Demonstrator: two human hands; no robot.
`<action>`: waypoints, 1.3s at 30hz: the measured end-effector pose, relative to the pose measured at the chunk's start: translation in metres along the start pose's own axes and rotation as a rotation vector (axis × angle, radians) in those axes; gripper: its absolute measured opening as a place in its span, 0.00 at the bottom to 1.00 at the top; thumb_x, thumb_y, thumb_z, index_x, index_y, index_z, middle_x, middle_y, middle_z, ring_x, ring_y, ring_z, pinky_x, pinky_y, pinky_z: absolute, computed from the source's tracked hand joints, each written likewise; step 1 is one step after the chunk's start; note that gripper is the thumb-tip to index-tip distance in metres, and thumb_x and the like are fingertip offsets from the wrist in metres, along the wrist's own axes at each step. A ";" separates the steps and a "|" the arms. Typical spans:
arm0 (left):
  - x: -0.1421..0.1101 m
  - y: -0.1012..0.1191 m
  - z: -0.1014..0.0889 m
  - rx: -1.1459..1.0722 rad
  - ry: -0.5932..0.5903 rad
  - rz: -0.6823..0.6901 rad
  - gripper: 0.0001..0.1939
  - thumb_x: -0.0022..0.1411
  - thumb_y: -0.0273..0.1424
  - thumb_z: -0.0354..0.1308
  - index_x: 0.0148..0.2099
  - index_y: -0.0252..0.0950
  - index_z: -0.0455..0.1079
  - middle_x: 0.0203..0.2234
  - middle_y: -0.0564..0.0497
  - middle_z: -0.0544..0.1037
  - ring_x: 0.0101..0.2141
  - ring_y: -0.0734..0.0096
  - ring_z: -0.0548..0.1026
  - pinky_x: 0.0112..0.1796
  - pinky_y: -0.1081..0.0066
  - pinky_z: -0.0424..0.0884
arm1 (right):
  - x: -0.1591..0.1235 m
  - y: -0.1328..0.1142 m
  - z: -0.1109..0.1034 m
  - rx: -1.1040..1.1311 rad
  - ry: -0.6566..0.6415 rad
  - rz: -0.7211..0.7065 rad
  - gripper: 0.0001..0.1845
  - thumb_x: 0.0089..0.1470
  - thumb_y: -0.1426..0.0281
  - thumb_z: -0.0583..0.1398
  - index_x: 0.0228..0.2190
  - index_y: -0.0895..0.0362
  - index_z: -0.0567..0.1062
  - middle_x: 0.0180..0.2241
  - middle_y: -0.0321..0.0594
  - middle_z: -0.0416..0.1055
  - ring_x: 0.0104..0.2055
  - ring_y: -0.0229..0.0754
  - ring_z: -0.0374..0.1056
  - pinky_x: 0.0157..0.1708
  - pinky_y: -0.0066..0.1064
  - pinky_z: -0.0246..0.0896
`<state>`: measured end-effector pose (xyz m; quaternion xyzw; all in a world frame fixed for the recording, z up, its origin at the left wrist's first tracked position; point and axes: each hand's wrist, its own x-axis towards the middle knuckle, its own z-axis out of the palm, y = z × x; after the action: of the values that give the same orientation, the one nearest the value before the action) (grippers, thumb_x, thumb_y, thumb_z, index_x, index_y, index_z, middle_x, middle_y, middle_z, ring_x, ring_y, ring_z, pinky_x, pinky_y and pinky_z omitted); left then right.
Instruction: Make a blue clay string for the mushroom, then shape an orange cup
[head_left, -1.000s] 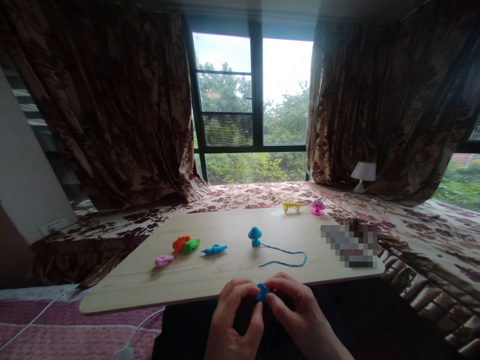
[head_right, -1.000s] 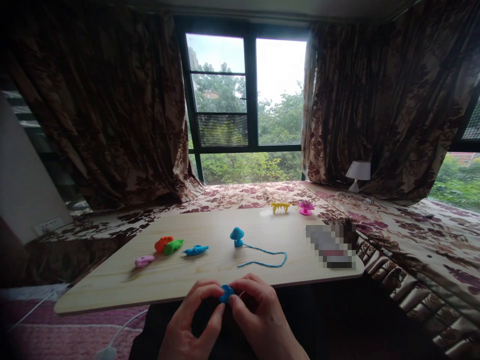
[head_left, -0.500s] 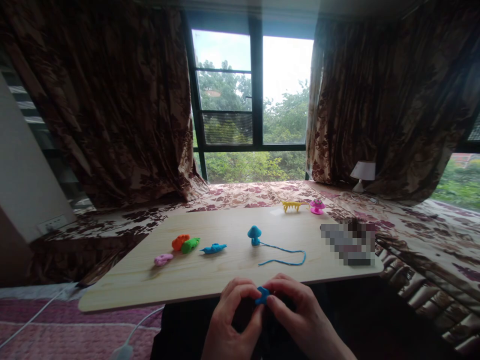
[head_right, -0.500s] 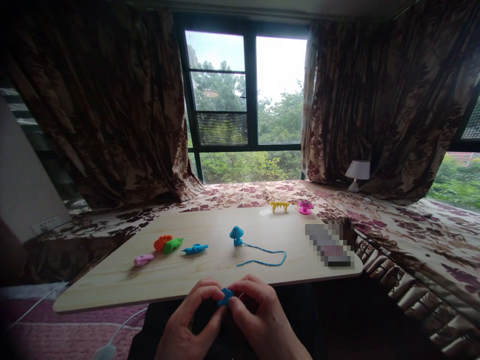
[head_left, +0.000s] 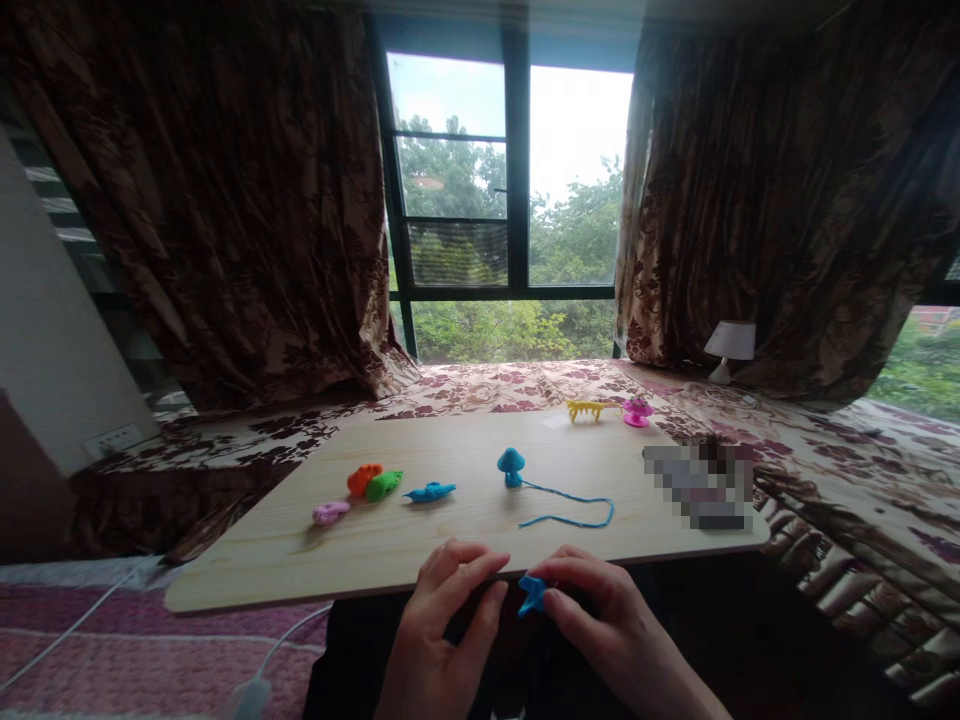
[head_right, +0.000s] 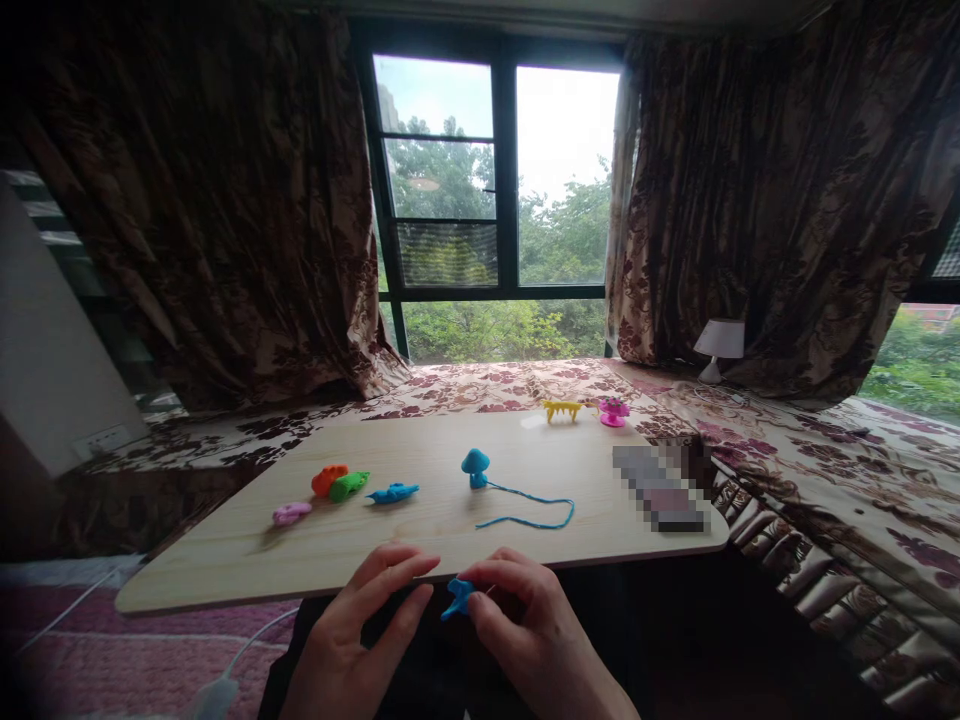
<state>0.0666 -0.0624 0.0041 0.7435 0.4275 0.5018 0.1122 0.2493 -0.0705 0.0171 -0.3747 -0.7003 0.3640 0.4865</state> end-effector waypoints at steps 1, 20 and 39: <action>0.000 -0.004 -0.001 0.041 -0.039 0.027 0.12 0.56 0.29 0.55 0.44 0.46 0.69 0.42 0.53 0.72 0.46 0.68 0.68 0.50 0.66 0.62 | 0.000 0.000 0.000 0.010 -0.002 0.018 0.09 0.52 0.75 0.57 0.35 0.56 0.75 0.32 0.37 0.71 0.37 0.40 0.67 0.39 0.27 0.61; 0.005 -0.005 -0.003 0.178 -0.252 0.229 0.09 0.57 0.28 0.54 0.41 0.47 0.68 0.33 0.58 0.73 0.39 0.75 0.70 0.56 0.59 0.50 | -0.002 0.002 0.002 -0.043 -0.018 0.114 0.03 0.51 0.74 0.57 0.30 0.57 0.71 0.28 0.35 0.71 0.32 0.37 0.66 0.34 0.25 0.61; 0.003 0.001 0.004 -0.342 -0.303 -0.265 0.08 0.57 0.35 0.53 0.34 0.38 0.70 0.30 0.53 0.73 0.35 0.71 0.70 0.41 0.71 0.64 | -0.005 0.005 0.001 0.161 0.013 0.140 0.05 0.52 0.70 0.58 0.33 0.57 0.72 0.31 0.37 0.71 0.34 0.37 0.67 0.35 0.25 0.62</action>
<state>0.0707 -0.0599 0.0050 0.7180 0.4084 0.4307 0.3636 0.2503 -0.0723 0.0103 -0.3847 -0.6379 0.4496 0.4929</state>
